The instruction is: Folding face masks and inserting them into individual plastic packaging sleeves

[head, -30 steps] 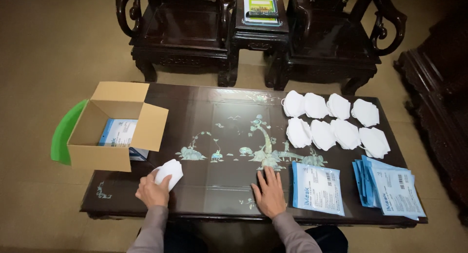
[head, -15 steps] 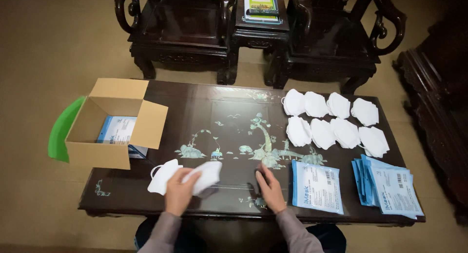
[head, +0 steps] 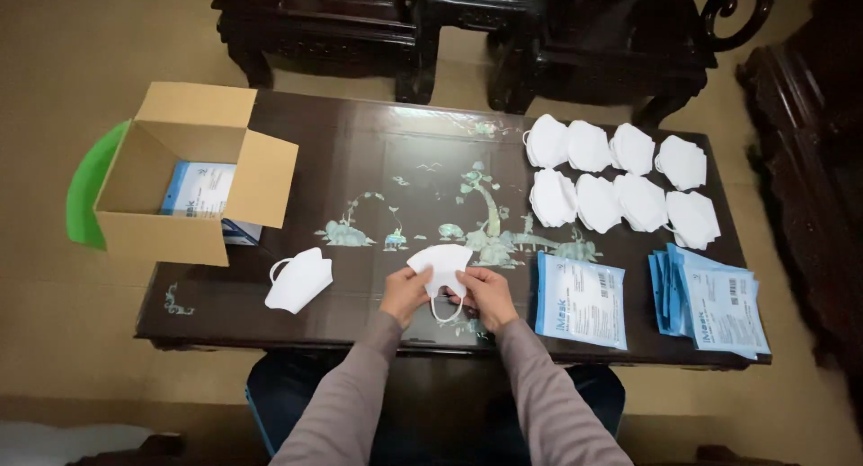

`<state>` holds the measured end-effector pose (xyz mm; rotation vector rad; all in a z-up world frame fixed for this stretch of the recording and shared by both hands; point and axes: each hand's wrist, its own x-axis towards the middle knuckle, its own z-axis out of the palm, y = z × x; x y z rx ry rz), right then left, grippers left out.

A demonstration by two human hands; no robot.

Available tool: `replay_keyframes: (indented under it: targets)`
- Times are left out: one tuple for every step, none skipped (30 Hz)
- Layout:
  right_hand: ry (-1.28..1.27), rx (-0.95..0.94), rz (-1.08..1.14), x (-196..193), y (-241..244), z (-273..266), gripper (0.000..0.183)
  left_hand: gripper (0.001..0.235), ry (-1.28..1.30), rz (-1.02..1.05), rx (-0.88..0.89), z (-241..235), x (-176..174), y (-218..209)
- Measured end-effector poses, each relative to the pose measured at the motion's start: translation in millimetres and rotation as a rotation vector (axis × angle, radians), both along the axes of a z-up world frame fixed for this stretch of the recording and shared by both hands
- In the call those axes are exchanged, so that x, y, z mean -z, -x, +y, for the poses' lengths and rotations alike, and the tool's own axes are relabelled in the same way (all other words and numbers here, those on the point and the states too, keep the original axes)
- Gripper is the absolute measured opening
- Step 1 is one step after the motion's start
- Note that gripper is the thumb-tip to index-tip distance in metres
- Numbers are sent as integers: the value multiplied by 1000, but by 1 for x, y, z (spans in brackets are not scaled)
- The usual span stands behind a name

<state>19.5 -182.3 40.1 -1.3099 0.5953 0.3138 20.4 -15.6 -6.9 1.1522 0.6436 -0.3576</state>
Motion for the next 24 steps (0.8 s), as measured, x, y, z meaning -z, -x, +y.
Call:
replay_keyframes:
  targets:
    - [-1, 2, 5, 3, -1, 1, 24, 57, -1, 5, 2, -4, 2, -1]
    - [11, -1, 9, 6, -1, 2, 25, 56, -32, -10, 22, -7, 5, -1]
    - [22, -4, 14, 9, -1, 3, 25, 54, -63, -24, 42, -11, 7, -1]
    - [21, -3, 20, -2, 3, 4, 25, 54, -64, -18, 43, -10, 7, -1]
    - [11, -19, 25, -14, 5, 4, 29, 49, -49, -10, 26, -11, 6, -2]
    - [0, -35, 31, -27, 7, 5, 32, 45, -35, -3, 8, -11, 6, -3]
    - [-1, -33, 34, -27, 7, 6, 32, 45, -35, 1, 11, -8, 31, -7]
    - [-3, -37, 29, -27, 8, 8, 32, 47, -18, 0, 24, -6, 57, -10]
    - [-5, -42, 23, -27, 7, 9, 33, 49, -1, -2, 36, -3, 82, -14]
    - [-6, -39, 25, -14, 5, 6, 33, 49, -1, 0, 38, 0, 39, -4]
    - [12, -31, 10, 0, 3, 3, 32, 46, 76, -29, 61, 2, -4, 5]
    - [29, -24, -5, 13, 1, 0, 30, 44, 154, -59, 84, 5, -48, 14]
    - [29, -23, -3, 17, 1, 0, 30, 44, 153, -57, 84, 5, -49, 15]
    - [33, -20, -11, 21, 1, 0, 29, 41, 150, -82, 103, 5, -51, 16]
    - [38, -17, -21, 24, 1, 0, 27, 38, 146, -109, 123, 4, -52, 16]
    - [38, -18, -21, 23, 2, -1, 27, 38, 146, -108, 122, 4, -53, 17]
    - [23, -24, -21, 22, 2, -3, 26, 37, 155, -103, 104, 4, -53, 17]
    - [8, -29, -21, 20, 3, -4, 26, 36, 164, -97, 86, 4, -54, 17]
    - [9, -30, -22, 16, 4, -4, 26, 36, 165, -98, 85, 2, -43, 16]
    - [3, -30, -17, 12, 6, -5, 20, 27, 160, -112, 59, 1, -33, 15]
    - [-3, -30, -11, 8, 7, -5, 15, 21, 156, -125, 33, -1, -22, 14]
    - [-2, -31, -11, 1, 8, -5, 15, 21, 157, -125, 32, 1, -28, 16]
    - [-35, -29, -2, -6, 9, -5, 17, 18, 172, -140, 39, 2, -34, 18]
    - [-69, -28, 8, -12, 10, -6, 22, 15, 188, -155, 46, 3, -40, 19]
